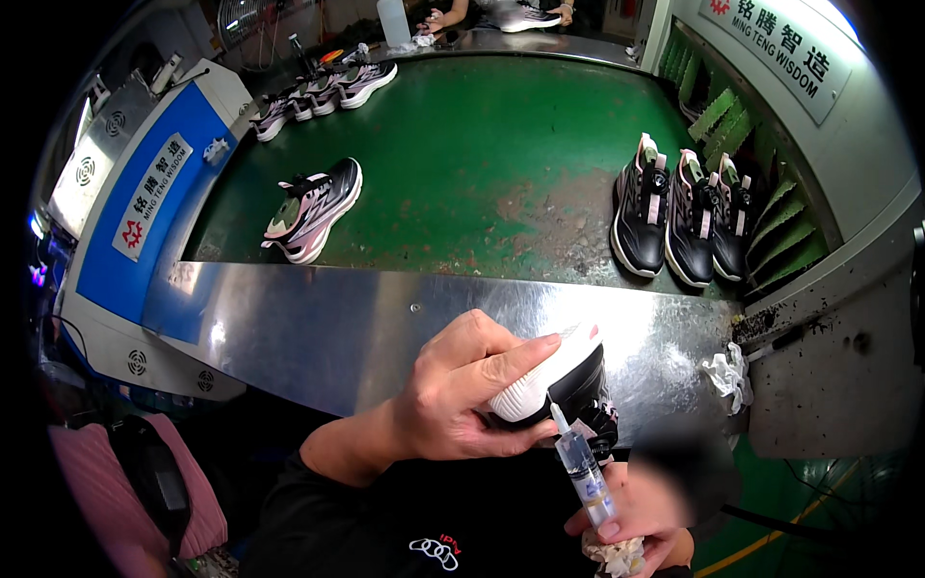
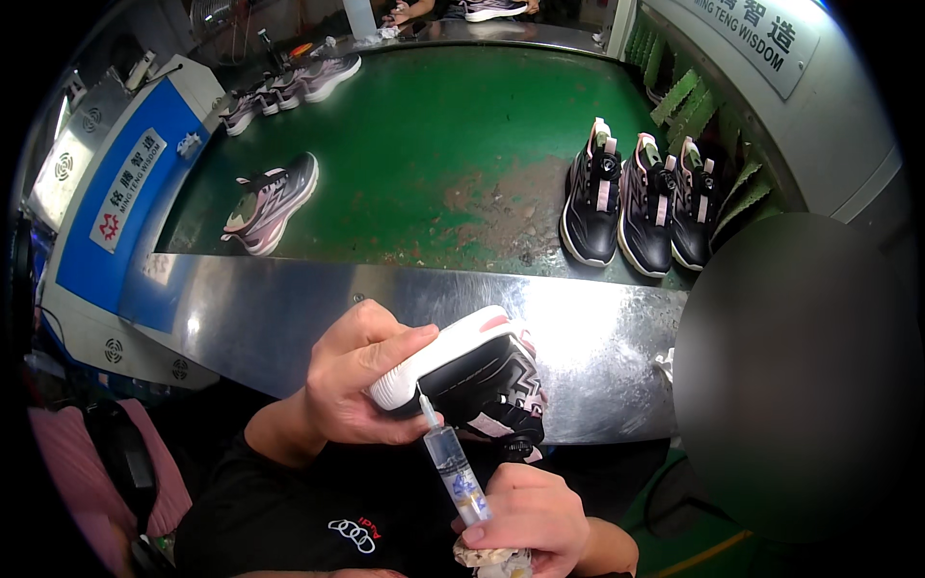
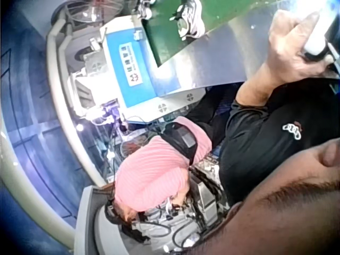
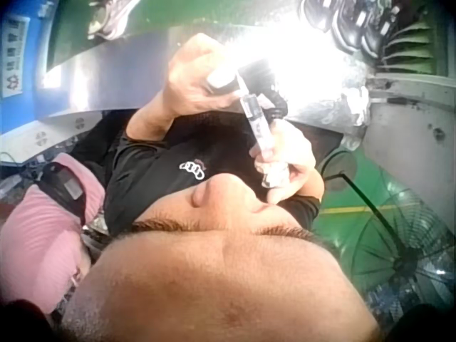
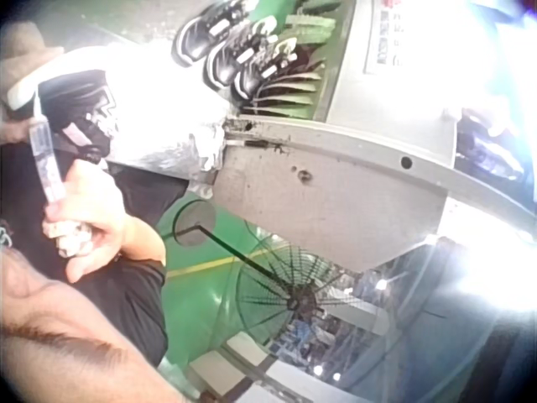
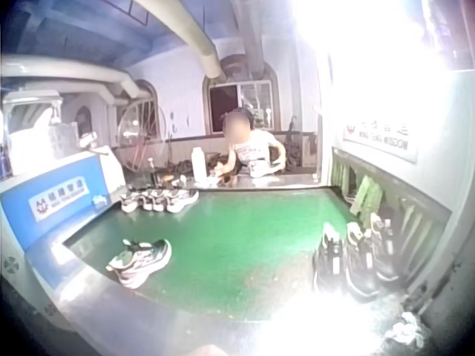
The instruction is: The person applies glue from a syringe to the edge of a shoe sole and then places the shoe on a conveyor belt.
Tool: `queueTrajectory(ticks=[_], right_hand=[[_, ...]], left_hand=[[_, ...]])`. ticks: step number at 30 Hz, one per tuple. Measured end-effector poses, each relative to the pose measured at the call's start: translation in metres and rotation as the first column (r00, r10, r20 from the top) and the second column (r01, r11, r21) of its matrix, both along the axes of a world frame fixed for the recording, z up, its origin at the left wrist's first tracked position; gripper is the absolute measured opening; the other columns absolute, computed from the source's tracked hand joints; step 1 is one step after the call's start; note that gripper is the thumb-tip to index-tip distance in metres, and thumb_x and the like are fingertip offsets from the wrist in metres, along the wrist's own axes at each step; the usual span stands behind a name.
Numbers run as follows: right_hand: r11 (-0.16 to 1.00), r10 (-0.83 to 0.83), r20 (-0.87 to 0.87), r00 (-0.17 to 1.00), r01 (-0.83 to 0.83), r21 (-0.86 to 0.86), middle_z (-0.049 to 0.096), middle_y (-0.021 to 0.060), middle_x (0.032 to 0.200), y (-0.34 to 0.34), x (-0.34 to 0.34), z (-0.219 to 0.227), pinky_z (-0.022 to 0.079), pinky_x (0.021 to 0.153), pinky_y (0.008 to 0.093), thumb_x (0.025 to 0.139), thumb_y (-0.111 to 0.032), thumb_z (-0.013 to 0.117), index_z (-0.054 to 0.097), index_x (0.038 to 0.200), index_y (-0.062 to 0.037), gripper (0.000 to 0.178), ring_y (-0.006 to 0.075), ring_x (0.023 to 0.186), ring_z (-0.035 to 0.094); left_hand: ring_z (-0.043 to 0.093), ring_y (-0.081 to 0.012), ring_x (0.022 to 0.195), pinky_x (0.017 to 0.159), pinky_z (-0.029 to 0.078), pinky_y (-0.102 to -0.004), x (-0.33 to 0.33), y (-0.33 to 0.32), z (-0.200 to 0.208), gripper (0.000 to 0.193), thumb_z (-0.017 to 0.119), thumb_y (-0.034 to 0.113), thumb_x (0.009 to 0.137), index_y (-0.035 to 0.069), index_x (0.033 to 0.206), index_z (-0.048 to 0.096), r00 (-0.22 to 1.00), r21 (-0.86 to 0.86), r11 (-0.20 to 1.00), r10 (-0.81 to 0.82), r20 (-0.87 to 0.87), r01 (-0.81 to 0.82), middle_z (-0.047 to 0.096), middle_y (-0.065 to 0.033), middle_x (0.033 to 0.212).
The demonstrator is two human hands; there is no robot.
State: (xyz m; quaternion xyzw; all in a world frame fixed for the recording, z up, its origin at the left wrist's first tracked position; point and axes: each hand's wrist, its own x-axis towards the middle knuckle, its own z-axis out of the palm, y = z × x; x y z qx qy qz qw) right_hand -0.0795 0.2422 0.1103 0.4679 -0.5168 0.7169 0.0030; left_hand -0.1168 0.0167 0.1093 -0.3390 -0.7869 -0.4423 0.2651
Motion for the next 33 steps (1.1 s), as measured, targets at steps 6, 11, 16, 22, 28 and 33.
queueTrajectory(ticks=[6,11,16,22,28,33], right_hand=[[1.0,0.011,-0.006,1.0,-0.011,0.009,0.061,0.0065,0.068,0.0,0.001,0.002,0.039,0.054,0.032,0.072,-0.047,0.073,0.057,0.098,0.0005,0.056,0.0222,0.06,0.06],[1.0,0.001,-0.016,1.0,-0.001,0.0,0.061,0.0075,0.068,-0.001,0.003,0.001,0.039,0.054,0.0327,0.072,-0.046,0.073,0.058,0.097,0.0008,0.055,0.0225,0.059,0.059],[0.994,0.103,-0.101,0.99,-0.1,0.042,0.058,0.0103,0.083,0.004,-0.004,-0.008,0.042,0.057,0.0304,0.067,-0.043,0.077,0.053,0.108,-0.0001,0.064,0.0206,0.069,0.055],[0.971,-0.233,-0.155,0.96,0.221,-0.09,0.06,0.009,0.065,0.006,0.017,0.014,0.04,0.052,0.0332,0.076,-0.033,0.067,0.057,0.097,-0.0053,0.036,0.0206,0.054,0.055],[0.769,-0.583,-0.083,0.808,0.515,-0.379,0.057,0.0081,0.069,0.012,0.016,0.012,0.038,0.058,0.0326,0.078,-0.03,0.066,0.055,0.101,-0.007,0.035,0.022,0.061,0.051],[0.745,-0.664,-0.22,0.715,0.659,-0.108,0.052,0.0071,0.093,0.051,-0.009,-0.027,0.034,0.068,0.0289,0.072,-0.066,0.06,0.044,0.121,-0.0143,0.073,0.0179,0.082,0.04]], left_hand=[[0.051,-0.0181,0.069,0.057,0.04,-0.0278,0.0,0.0,0.001,0.06,0.081,0.018,0.059,-0.007,0.109,0.06,1.0,0.0,1.0,0.006,0.002,-0.006,0.058,-0.0102,0.085],[0.05,-0.018,0.069,0.057,0.04,-0.028,0.001,-0.001,0.001,0.06,0.081,0.018,0.059,-0.007,0.109,0.06,1.0,0.001,1.0,0.012,0.0,-0.012,0.058,-0.0097,0.084],[0.05,-0.018,0.069,0.058,0.04,-0.0282,0.001,-0.001,0.001,0.06,0.082,0.017,0.059,-0.007,0.109,0.06,1.0,0.008,1.0,0.014,-0.005,-0.014,0.058,-0.0094,0.084],[0.051,-0.0184,0.07,0.058,0.04,-0.0282,0.001,0.0,0.003,0.061,0.082,0.016,0.057,-0.006,0.109,0.06,1.0,0.012,1.0,0.026,-0.007,-0.026,0.058,-0.0095,0.084],[0.053,-0.0192,0.068,0.059,0.043,-0.0282,0.003,-0.013,0.001,0.058,0.08,0.017,0.06,-0.007,0.11,0.06,0.996,-0.033,0.996,0.087,-0.016,-0.088,0.057,-0.0103,0.083],[0.054,-0.0186,0.07,0.063,0.043,-0.0269,0.006,-0.036,-0.004,0.056,0.075,0.024,0.068,-0.008,0.111,0.058,0.96,0.026,0.969,0.239,0.146,-0.245,0.057,-0.0111,0.082]])
